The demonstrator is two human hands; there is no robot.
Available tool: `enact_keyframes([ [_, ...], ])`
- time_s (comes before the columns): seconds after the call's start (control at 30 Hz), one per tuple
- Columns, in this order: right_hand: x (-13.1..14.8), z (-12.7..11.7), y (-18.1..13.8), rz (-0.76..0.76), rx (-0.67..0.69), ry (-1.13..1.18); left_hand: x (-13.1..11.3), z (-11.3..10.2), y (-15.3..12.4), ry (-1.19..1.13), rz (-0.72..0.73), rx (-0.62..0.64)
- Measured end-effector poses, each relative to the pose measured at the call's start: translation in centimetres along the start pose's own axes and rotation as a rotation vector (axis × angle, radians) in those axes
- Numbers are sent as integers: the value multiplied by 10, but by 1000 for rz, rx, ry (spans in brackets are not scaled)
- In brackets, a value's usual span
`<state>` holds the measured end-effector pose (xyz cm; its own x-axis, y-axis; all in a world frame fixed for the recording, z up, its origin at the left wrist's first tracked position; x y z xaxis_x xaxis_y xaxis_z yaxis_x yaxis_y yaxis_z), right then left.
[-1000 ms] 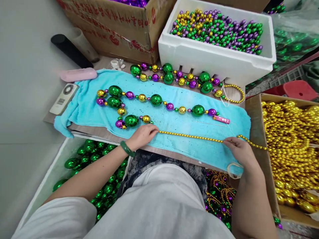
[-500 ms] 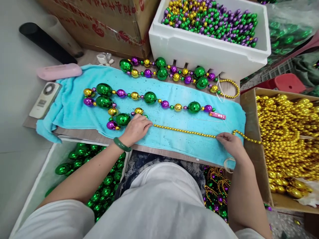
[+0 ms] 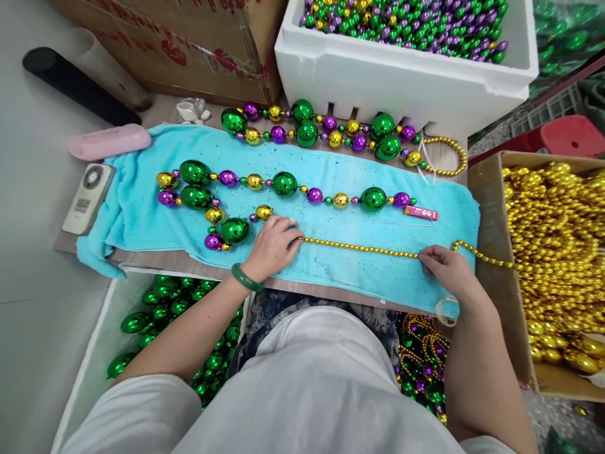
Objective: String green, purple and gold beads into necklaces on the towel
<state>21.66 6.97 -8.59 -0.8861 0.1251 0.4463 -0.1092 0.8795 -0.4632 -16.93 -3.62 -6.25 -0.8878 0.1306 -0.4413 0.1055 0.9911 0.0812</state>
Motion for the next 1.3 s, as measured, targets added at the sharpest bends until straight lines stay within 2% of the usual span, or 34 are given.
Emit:
enact_keyframes([
  [0.23,-4,0,2,35,-17,20,10,-5,-3,-19,2,14],
  [0.57,-6,-2,3,-26,-17,-29,14,-2,-5,-52,46,7],
  [1.03,-4,-2,1,14,4,-58,14,-1,-7,-61,58,-23],
  [1.17,-1,-2,1,53,22,-75,13,-7,-10,-42,76,-34],
  [1.3,0,-2,1,24,9,-42,9,-16,-14,2,90,-68],
])
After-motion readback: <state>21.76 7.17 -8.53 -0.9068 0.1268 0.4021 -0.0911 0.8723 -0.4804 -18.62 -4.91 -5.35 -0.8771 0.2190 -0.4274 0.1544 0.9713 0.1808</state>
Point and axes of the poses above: each hand's wrist, its own y-axis towards the middle knuckle, its own z-axis out of the palm, x = y × z, the point moved 5 cm from there along y, towards the middle knuckle, and after that the axes turned 4 degrees about -y, right-handed, at the moved point
